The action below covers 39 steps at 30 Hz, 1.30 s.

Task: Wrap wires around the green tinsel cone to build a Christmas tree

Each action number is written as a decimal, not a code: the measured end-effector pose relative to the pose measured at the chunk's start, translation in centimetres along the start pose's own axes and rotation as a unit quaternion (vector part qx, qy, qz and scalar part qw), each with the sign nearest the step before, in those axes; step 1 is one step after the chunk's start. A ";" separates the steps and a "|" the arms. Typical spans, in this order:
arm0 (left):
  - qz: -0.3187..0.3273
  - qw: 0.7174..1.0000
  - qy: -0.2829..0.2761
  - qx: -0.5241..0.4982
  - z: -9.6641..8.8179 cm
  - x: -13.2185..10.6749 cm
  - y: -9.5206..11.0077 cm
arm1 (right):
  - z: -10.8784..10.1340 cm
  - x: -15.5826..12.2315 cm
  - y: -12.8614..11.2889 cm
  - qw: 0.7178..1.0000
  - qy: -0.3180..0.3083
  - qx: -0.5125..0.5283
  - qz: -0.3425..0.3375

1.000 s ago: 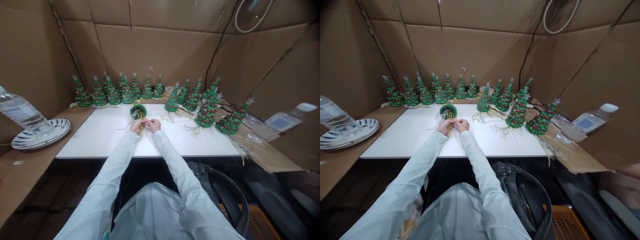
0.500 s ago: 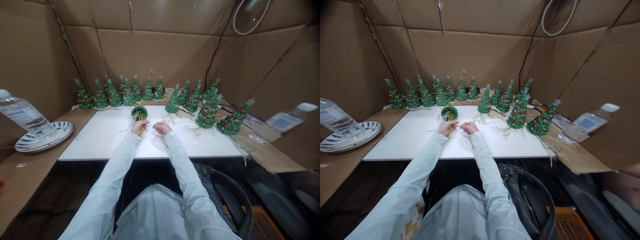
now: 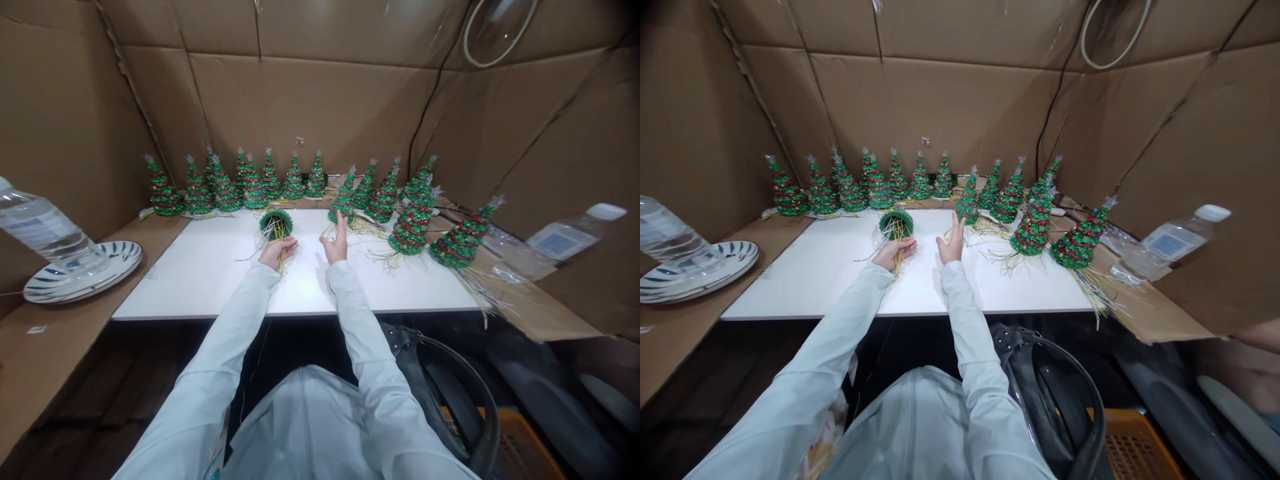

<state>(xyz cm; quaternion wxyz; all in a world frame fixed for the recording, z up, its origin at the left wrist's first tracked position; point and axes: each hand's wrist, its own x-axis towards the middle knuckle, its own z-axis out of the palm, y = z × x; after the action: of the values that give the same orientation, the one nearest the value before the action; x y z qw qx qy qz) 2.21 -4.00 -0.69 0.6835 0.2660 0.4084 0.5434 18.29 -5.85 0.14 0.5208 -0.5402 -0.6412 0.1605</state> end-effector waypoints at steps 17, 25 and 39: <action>-0.003 0.999 -0.017 -0.034 -0.2 0.4 -0.1 | 4.0 -2.7 -1.4 0.968 -0.173 -0.120 -0.137; -0.008 1.000 -0.004 -0.007 -0.4 0.4 0.0 | 3.2 -2.1 -1.5 0.993 -0.092 -0.067 -0.016; -0.001 1.000 0.009 -0.018 0.2 -0.3 0.2 | 3.2 -1.2 0.0 0.996 0.027 0.000 0.084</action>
<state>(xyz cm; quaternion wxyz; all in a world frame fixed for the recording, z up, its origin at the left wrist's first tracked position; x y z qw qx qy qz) 2.25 -4.20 -0.36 0.6848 0.2485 0.4055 0.5521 15.45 -5.75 -1.74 0.5226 -0.5967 -0.5790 0.1887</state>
